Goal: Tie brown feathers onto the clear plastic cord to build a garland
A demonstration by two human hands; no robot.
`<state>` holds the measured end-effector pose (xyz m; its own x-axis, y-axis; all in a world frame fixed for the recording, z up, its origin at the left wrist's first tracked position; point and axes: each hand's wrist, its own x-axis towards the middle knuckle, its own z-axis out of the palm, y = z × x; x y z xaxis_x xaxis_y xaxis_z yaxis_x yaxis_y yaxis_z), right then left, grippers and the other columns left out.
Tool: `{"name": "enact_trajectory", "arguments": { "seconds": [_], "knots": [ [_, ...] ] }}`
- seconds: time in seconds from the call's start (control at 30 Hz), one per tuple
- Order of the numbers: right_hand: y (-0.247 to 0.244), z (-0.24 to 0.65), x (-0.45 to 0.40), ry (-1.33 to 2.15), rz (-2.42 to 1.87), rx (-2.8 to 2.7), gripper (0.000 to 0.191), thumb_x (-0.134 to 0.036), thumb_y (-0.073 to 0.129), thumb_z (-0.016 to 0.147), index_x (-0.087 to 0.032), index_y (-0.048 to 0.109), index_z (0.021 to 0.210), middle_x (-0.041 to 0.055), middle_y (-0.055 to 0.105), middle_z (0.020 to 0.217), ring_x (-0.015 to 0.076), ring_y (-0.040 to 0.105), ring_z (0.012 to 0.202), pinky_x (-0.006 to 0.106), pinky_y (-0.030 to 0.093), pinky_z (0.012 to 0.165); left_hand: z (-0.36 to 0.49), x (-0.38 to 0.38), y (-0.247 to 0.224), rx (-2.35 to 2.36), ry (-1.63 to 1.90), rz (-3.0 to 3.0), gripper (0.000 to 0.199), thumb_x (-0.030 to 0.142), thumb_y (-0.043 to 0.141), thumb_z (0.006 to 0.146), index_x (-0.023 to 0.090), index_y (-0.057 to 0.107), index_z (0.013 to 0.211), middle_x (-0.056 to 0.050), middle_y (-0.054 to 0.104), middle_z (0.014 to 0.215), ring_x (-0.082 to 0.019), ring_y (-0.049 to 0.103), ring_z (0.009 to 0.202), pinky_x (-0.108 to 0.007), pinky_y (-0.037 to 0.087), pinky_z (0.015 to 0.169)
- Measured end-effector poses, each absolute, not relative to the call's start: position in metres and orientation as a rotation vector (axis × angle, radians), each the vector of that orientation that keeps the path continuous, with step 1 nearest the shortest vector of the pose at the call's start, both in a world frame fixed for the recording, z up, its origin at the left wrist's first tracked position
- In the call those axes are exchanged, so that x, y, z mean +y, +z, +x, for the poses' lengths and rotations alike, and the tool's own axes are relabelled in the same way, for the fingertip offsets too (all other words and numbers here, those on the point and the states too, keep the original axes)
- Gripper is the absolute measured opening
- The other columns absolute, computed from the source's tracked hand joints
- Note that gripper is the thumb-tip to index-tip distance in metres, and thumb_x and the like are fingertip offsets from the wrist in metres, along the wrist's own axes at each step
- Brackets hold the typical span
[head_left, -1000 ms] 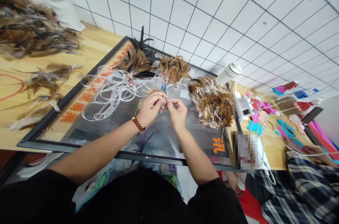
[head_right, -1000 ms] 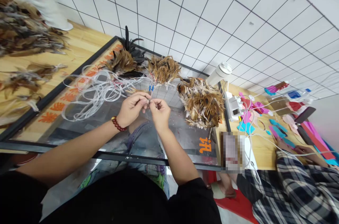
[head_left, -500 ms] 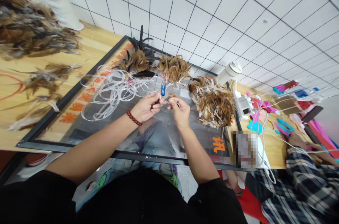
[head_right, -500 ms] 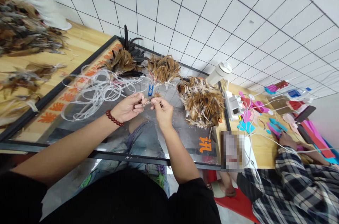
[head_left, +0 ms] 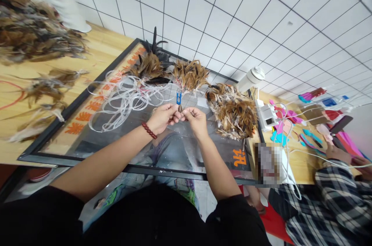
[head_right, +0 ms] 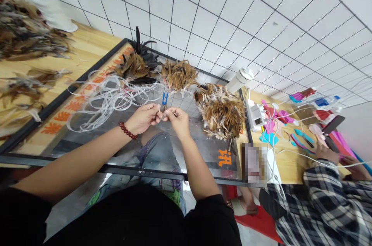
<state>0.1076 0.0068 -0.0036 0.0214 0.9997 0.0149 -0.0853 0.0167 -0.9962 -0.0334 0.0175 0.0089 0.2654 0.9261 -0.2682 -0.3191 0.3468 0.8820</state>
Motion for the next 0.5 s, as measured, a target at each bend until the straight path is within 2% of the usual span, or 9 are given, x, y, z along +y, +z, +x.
{"name": "enact_trajectory", "arguments": {
  "seconds": [0.2,0.33,0.5],
  "knots": [
    [-0.004,0.109,0.009,1.147,-1.198,-1.168,0.019,-0.033,0.073,0.065,-0.017,0.065,0.072,-0.0037,0.063,0.061,0.0081,0.055,0.051,0.021,0.044,0.054,-0.031,0.019,0.001,1.072,1.081,0.948,0.030,0.036,0.074,0.066,0.017,0.052,0.071,0.005,0.053,0.048,-0.005,0.043,0.037,-0.016,0.027,0.035],
    [-0.005,0.112,0.011,1.117,-1.198,-1.180,0.019,-0.034,0.072,0.067,-0.017,0.066,0.071,-0.0033,0.063,0.061,0.0079,0.054,0.050,0.021,0.043,0.052,-0.031,0.022,-0.003,1.086,1.058,0.947,0.028,0.035,0.075,0.064,0.015,0.057,0.069,0.003,0.056,0.050,-0.006,0.047,0.039,-0.017,0.033,0.037],
    [-0.004,0.113,0.011,1.121,-1.212,-1.164,0.021,-0.036,0.071,0.067,-0.016,0.065,0.072,-0.0022,0.065,0.062,0.0078,0.054,0.048,0.021,0.044,0.049,-0.032,0.021,0.000,1.047,1.008,0.887,0.027,0.037,0.071,0.069,0.011,0.064,0.067,-0.002,0.060,0.055,-0.008,0.052,0.045,-0.021,0.042,0.045]
  ]
}}
